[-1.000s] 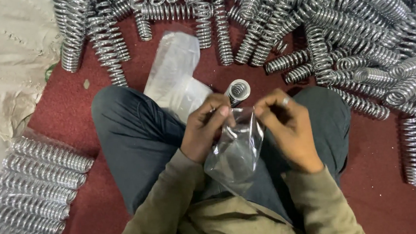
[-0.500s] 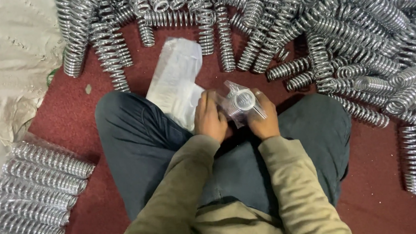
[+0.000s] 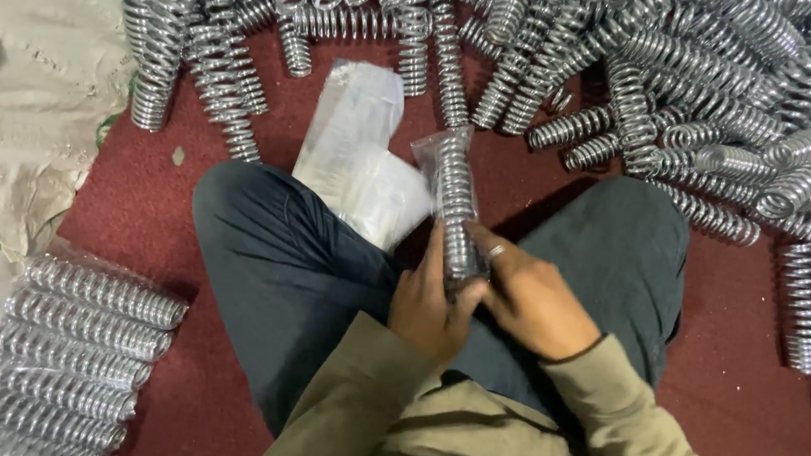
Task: The person packages metal springs by picking them up from a pile and placing them into individual plastic bags.
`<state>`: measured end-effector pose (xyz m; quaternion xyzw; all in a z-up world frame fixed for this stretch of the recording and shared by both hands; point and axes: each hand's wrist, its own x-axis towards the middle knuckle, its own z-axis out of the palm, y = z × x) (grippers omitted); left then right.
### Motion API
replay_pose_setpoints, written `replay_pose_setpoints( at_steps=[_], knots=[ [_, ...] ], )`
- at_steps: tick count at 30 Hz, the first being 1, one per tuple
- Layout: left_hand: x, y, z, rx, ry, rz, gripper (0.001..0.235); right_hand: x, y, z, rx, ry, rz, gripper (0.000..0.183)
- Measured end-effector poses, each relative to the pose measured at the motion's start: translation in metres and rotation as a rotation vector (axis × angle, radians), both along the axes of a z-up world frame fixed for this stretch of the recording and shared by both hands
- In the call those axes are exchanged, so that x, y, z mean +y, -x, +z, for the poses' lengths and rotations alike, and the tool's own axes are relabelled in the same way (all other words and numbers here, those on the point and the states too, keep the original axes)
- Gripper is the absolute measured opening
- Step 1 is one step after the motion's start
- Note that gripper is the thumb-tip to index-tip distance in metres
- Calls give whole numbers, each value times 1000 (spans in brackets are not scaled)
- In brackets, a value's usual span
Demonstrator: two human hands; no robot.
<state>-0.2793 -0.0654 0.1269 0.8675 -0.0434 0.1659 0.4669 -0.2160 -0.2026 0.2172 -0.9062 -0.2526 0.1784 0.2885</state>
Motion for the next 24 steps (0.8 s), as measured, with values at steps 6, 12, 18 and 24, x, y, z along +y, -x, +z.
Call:
replay_pose_setpoints(
  at_steps=[6,12,18,24],
  knots=[
    [-3,-38,-3,-391,-153,98,58,-17,-13,-1,-638,-189,128,16],
    [-36,-61,-36,-105,366,-212,12,-24,2,22,-576,-235,-99,17],
    [-38,-36,-20,60,403,-38,59,-11,-36,14,70,72,-270,54],
    [92,-27,44,-233,207,-112,15,16,6,37,78,-688,-155,36]
  ],
)
